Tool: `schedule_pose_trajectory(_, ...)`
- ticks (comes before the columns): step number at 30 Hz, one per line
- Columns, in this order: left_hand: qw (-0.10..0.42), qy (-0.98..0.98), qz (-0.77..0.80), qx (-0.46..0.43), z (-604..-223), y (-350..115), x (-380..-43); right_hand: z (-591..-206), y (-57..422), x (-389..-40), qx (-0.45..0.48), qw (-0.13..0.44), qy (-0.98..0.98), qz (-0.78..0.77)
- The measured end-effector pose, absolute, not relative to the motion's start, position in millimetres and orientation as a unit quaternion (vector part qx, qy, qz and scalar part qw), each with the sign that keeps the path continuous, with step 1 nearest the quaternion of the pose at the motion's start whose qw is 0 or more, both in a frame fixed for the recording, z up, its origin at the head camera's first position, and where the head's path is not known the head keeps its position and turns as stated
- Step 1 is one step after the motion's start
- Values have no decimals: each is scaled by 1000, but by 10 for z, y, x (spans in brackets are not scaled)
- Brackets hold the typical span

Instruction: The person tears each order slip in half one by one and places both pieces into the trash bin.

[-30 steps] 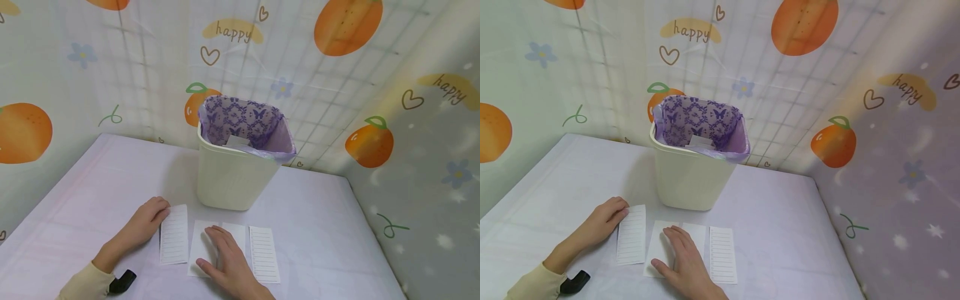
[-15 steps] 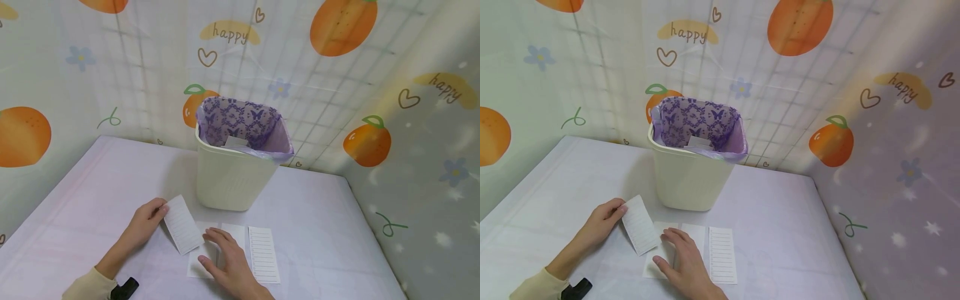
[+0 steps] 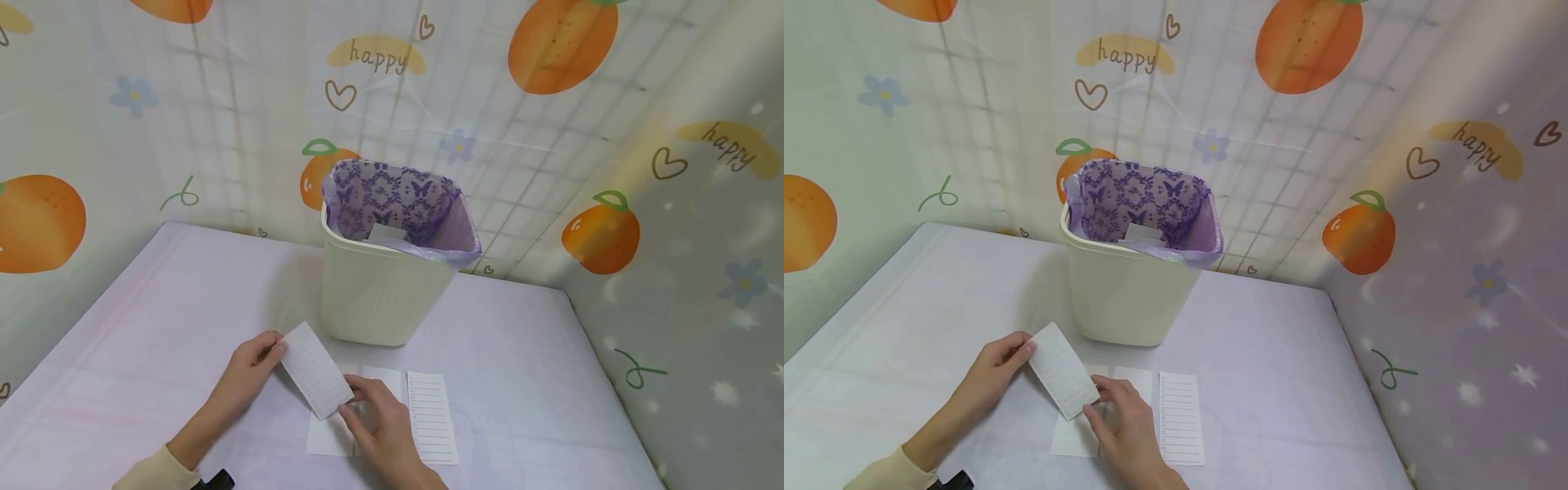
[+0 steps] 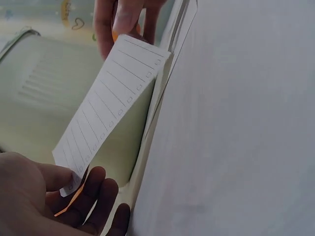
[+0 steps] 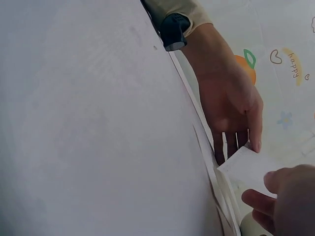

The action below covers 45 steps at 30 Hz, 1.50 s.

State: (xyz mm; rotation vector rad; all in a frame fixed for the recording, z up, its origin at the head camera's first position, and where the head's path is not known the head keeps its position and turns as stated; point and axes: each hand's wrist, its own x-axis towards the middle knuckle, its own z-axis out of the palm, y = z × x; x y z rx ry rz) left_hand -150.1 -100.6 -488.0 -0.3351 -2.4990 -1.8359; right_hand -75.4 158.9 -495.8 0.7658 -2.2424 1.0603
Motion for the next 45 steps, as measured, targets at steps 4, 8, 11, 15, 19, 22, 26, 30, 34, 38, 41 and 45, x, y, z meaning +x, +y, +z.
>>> schedule_pose_trajectory(4, -5, -790, -602, -115, -4879, -972, -1473, -4953, 1594, -751, 268, 275, -829, 406)
schedule_pose_trajectory(8, -8, -789, -601, -127, -4893, -961, -1458, -4946, 1611, -749, 224, 279, -838, 413)
schedule_pose_trajectory(11, -1, -787, -599, -148, -4913, -955, -1449, -4931, 1636, -743, 178, 272, -848, 418)
schedule_pose_trajectory(15, 11, -783, -591, -193, -4950, -944, -1440, -4908, 1682, -743, 129, 263, -847, 443)
schedule_pose_trajectory(19, -1, -777, -587, -230, -4980, -940, -1427, -4897, 1720, -765, 116, 264, -830, 478)
schedule_pose_trajectory(22, -17, -778, -581, -241, -4990, -950, -1411, -4899, 1723, -779, 122, 265, -818, 496)
schedule_pose_trajectory(26, -26, -779, -575, -249, -4990, -967, -1400, -4923, 1716, -784, 124, 244, -818, 506)
schedule_pose_trajectory(30, -28, -775, -575, -261, -4986, -960, -1399, -4949, 1725, -780, 118, 221, -822, 512)
schedule_pose_trajectory(34, -31, -774, -568, -277, -4986, -946, -1402, -4951, 1730, -777, 122, 212, -816, 524)
schedule_pose_trajectory(38, -36, -776, -558, -292, -4974, -922, -1411, -4930, 1730, -774, 127, 185, -806, 548)
schedule_pose_trajectory(41, -34, -773, -560, -296, -4955, -901, -1416, -4917, 1732, -763, 132, 147, -802, 563)
schedule_pose_trajectory(45, -41, -756, -573, -313, -4928, -876, -1399, -4916, 1734, -747, 154, 123, -805, 560)
